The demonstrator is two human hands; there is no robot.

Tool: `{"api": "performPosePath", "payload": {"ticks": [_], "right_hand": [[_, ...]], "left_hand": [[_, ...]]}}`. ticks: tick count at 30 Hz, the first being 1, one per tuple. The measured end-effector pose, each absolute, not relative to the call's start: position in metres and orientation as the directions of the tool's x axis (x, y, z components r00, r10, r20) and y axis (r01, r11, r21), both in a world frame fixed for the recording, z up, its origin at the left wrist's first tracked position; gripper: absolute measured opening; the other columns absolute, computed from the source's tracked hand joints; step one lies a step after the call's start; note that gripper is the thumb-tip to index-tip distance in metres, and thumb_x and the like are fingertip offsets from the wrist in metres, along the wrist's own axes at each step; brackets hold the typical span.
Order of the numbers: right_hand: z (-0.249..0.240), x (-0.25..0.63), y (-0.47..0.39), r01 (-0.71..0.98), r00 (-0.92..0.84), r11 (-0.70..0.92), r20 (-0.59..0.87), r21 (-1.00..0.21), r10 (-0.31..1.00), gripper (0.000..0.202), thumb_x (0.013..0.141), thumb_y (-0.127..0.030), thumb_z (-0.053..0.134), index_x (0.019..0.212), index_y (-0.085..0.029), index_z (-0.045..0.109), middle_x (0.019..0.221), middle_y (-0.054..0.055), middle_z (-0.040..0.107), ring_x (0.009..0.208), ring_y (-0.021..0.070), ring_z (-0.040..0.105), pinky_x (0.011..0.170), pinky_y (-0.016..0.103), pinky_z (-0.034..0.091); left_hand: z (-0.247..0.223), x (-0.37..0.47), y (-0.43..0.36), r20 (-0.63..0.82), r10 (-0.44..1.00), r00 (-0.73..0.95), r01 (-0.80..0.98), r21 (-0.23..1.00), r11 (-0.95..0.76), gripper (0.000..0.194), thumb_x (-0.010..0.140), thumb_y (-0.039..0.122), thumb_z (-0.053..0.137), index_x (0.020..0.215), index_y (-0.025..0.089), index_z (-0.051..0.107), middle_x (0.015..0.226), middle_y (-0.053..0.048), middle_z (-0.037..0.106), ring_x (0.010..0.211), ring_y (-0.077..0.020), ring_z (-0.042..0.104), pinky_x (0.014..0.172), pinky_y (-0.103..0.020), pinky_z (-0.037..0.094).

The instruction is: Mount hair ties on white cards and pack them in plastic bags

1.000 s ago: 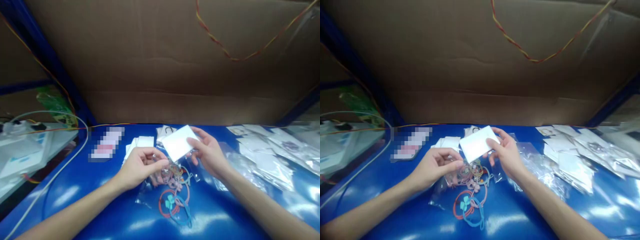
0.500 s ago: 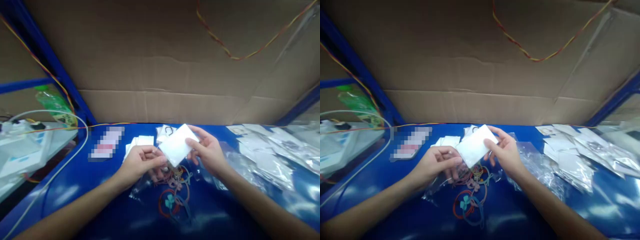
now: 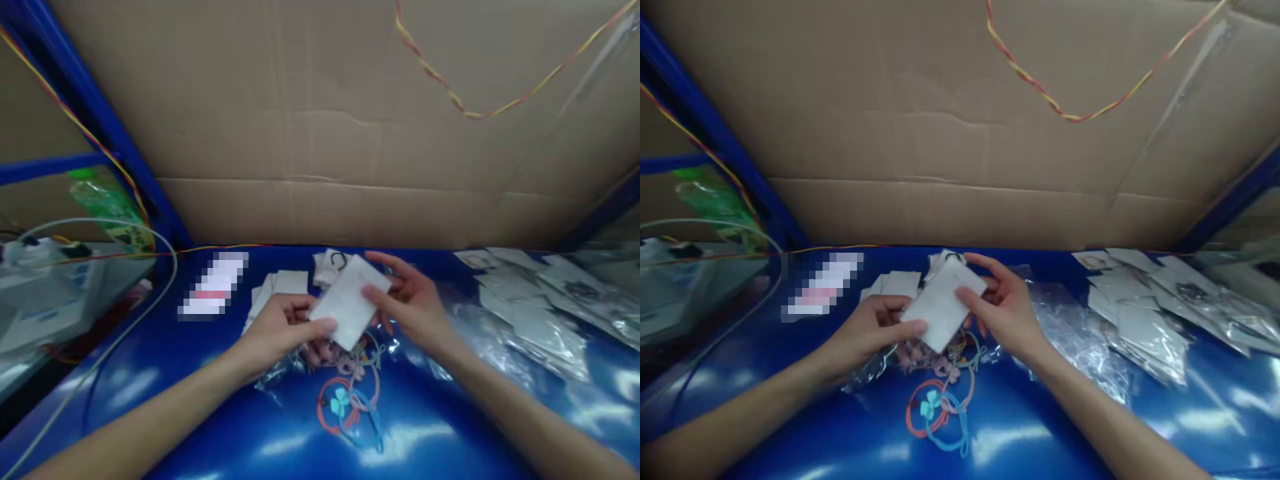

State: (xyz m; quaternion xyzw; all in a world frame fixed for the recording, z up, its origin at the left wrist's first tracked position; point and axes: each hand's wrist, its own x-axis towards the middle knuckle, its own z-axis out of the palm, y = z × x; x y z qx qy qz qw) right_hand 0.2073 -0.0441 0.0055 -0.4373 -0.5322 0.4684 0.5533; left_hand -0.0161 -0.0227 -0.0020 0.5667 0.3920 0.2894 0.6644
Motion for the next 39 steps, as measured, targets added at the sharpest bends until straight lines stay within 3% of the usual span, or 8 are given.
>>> {"api": "performPosePath", "payload": {"ticks": [4, 7, 12, 16, 21, 26, 33, 39], "right_hand": [[0.005, 0.204, -0.048, 0.001, 0.0, 0.204, 0.204, -0.979, 0.979, 0.039, 0.079, -0.035, 0.083, 0.11, -0.021, 0.064, 0.063, -0.001, 0.071, 0.042, 0.0131, 0.06, 0.033, 0.019, 0.041], [0.0, 0.199, -0.052, 0.046, -0.019, 0.26, 0.259, -0.964, 0.966, 0.032, 0.088, -0.038, 0.074, 0.114, -0.02, 0.069, 0.067, 0.001, 0.073, 0.046, 0.0136, 0.062, 0.04, 0.023, 0.048], [-0.006, 0.196, -0.057, 0.165, -0.084, 0.353, 0.344, -0.921, 0.935, 0.027, 0.095, -0.037, 0.064, 0.113, -0.023, 0.078, 0.096, 0.006, 0.079, 0.079, 0.0212, 0.074, 0.067, 0.031, 0.06], [0.001, 0.2, -0.06, 0.255, -0.213, 0.424, 0.378, -0.869, 0.901, 0.032, 0.101, -0.035, 0.054, 0.12, -0.023, 0.077, 0.109, 0.008, 0.078, 0.095, 0.0239, 0.072, 0.082, 0.036, 0.057], [0.003, 0.2, -0.062, 0.272, -0.406, 0.512, 0.386, -0.815, 0.829, 0.034, 0.097, -0.037, 0.061, 0.127, -0.028, 0.072, 0.102, 0.005, 0.072, 0.086, 0.0198, 0.065, 0.072, 0.031, 0.052], [-0.001, 0.195, -0.061, 0.218, -0.325, 0.359, 0.279, -0.907, 0.903, 0.043, 0.085, -0.037, 0.078, 0.124, -0.024, 0.069, 0.097, 0.004, 0.069, 0.076, 0.0159, 0.062, 0.059, 0.025, 0.049], [-0.002, 0.195, -0.059, 0.145, -0.363, 0.3, 0.231, -0.943, 0.903, 0.035, 0.083, -0.034, 0.08, 0.114, -0.025, 0.07, 0.101, 0.004, 0.07, 0.075, 0.0143, 0.061, 0.058, 0.023, 0.048], [-0.009, 0.19, -0.058, 0.009, -0.336, 0.163, 0.151, -0.987, 0.93, 0.038, 0.085, -0.035, 0.078, 0.12, -0.025, 0.066, 0.08, 0.0, 0.07, 0.061, 0.0117, 0.062, 0.053, 0.021, 0.049]], "left_hand": [[-0.003, -0.015, -0.021, -0.16, 0.862, 0.481, 0.045, 0.986, 0.158, 0.03, 0.073, 0.033, 0.086, 0.092, 0.012, 0.077, 0.08, -0.008, 0.081, 0.068, -0.0196, 0.075, 0.063, -0.025, 0.058], [-0.002, -0.014, -0.022, -0.134, 0.878, 0.46, 0.0, 0.988, 0.151, 0.031, 0.073, 0.033, 0.087, 0.096, 0.013, 0.078, 0.089, -0.009, 0.082, 0.079, -0.0223, 0.077, 0.072, -0.028, 0.06], [0.0, -0.014, -0.024, -0.109, 0.907, 0.407, -0.069, 0.986, 0.15, 0.04, 0.072, 0.035, 0.088, 0.103, 0.016, 0.073, 0.089, -0.007, 0.082, 0.069, -0.0197, 0.075, 0.061, -0.025, 0.057], [0.001, -0.014, -0.023, -0.096, 0.919, 0.382, -0.073, 0.988, 0.133, 0.04, 0.069, 0.037, 0.089, 0.097, 0.017, 0.07, 0.085, -0.006, 0.081, 0.061, -0.0178, 0.072, 0.055, -0.023, 0.055], [0.001, -0.015, -0.022, -0.049, 0.934, 0.355, -0.051, 0.996, 0.071, 0.031, 0.073, 0.035, 0.086, 0.093, 0.018, 0.069, 0.075, 0.001, 0.075, 0.057, -0.0129, 0.066, 0.051, -0.018, 0.049], [-0.001, -0.014, -0.023, -0.008, 0.942, 0.335, -0.059, 0.998, 0.03, 0.03, 0.076, 0.034, 0.085, 0.093, 0.018, 0.069, 0.077, 0.0, 0.074, 0.057, -0.0102, 0.062, 0.052, -0.018, 0.047], [0.0, -0.012, -0.026, 0.012, 0.951, 0.31, -0.126, 0.992, 0.028, 0.028, 0.075, 0.034, 0.086, 0.089, 0.018, 0.067, 0.075, 0.002, 0.071, 0.057, -0.0097, 0.061, 0.052, -0.018, 0.047], [0.001, -0.012, -0.028, -0.062, 0.945, 0.323, -0.201, 0.971, 0.132, 0.032, 0.076, 0.037, 0.085, 0.088, 0.021, 0.059, 0.073, 0.003, 0.068, 0.052, -0.0107, 0.061, 0.049, -0.019, 0.048]]}}
